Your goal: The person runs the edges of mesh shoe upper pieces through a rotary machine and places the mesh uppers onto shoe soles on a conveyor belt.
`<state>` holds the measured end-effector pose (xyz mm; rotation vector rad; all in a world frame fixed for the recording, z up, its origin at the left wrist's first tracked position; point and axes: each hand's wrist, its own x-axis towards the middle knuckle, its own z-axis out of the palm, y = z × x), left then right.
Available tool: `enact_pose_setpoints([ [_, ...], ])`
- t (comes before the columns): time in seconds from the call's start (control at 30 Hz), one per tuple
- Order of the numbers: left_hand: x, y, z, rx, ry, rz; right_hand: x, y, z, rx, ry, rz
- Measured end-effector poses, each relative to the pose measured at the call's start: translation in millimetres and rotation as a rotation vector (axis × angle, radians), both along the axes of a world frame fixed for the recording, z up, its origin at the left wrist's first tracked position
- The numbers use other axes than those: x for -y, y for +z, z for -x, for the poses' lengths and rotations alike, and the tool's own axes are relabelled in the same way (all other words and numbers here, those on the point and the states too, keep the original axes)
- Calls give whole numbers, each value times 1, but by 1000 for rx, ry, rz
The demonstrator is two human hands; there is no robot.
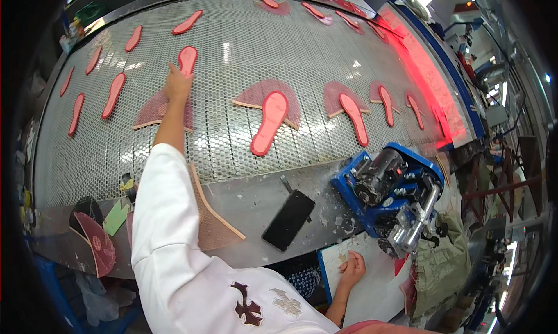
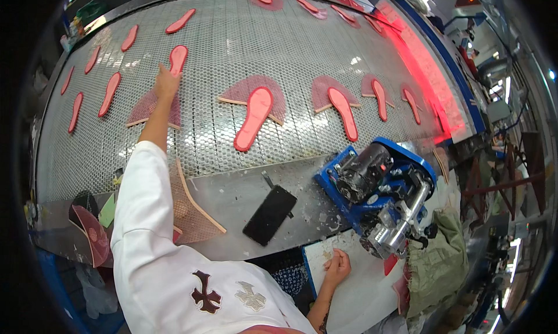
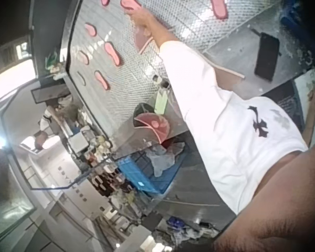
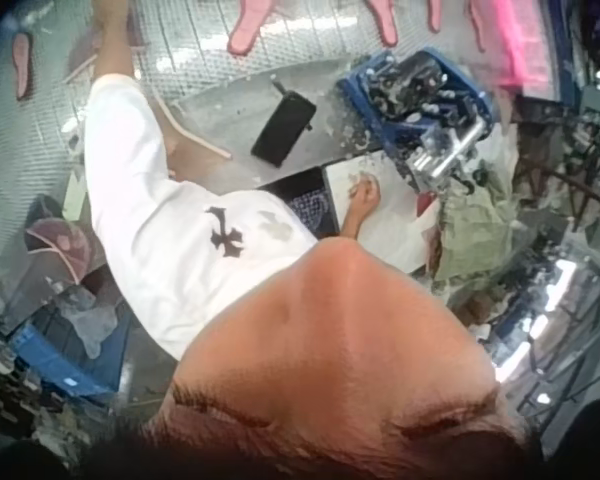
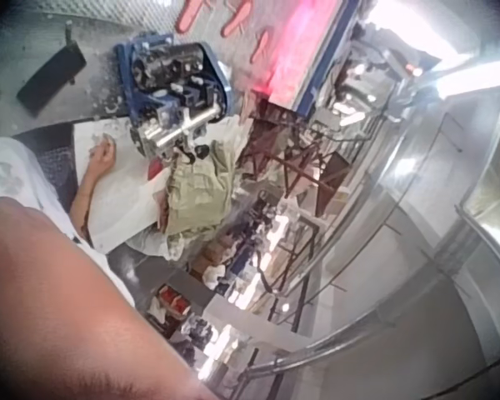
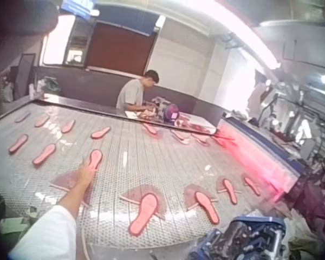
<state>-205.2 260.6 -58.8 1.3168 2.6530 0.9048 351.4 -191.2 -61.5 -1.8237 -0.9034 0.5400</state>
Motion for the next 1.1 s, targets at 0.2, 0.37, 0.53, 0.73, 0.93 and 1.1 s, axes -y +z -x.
enact_pose_setpoints([
  [0.2,-6,-6,12,-46,-2,86,-2,2,4,10,-28,67],
  [0.37,13,5,3,22,-77,103,-2,-1,1,2,10,33],
  [0.53,118,21,4,43,-148,-133,1,4,3,-20,16,29],
  [0.73,222,24,-2,23,-131,-274,9,1,-1,35,49,23],
  [0.93,222,-31,7,-27,-405,-250,17,-2,-12,-93,64,-132],
  [1.1,251,24,-112,-16,-586,-382,52,-8,-57,-417,-305,-340],
])
